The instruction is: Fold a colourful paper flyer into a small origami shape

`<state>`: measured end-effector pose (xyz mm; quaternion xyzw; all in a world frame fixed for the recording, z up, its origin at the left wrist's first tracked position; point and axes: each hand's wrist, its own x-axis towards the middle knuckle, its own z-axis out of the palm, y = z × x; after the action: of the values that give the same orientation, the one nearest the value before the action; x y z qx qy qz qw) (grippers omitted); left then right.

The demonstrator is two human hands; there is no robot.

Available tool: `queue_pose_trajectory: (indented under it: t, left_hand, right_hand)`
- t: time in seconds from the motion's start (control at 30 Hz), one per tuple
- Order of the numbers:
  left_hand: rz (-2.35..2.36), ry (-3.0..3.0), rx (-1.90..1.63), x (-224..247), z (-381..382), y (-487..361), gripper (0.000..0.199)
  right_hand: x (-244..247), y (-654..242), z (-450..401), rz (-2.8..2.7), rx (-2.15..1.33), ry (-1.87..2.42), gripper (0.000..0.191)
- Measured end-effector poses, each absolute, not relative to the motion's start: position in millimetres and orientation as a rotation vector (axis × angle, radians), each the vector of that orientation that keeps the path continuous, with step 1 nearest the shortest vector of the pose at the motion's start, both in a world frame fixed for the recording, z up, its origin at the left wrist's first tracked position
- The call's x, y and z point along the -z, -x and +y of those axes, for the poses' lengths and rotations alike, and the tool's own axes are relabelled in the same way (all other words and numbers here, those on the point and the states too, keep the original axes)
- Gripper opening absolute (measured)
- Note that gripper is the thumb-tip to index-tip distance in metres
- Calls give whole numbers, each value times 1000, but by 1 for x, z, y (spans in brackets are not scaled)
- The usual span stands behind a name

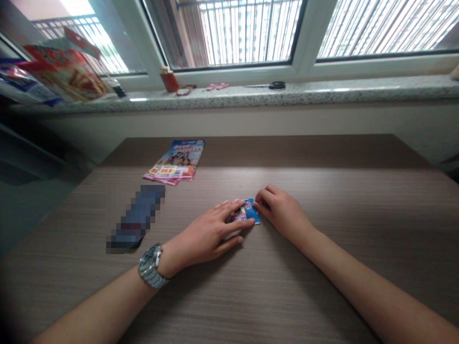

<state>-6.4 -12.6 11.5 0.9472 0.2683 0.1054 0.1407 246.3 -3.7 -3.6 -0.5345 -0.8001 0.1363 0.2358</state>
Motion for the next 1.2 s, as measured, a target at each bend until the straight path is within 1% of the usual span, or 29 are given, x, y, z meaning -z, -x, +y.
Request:
queue_pose_trajectory:
  t: [0.3,0.57,0.87,1.2]
  left_hand:
    - [769,-2739,-289,-13,-13,7,46]
    - [769,-2744,-305,-13,-13,7,46]
    - [761,-2761,-300,-13,-13,7,45]
    - [762,-2756,-324,-12,-13,6,46]
  right_hand:
    - [5,-245,8,-2194,-319,1471,12]
    - [4,-244,5,-2180,-372,1494,11]
    - [5,-251,-9,-2208,-439,1430,6]
    - [5,-258,-29,-2244,-467,1380,7]
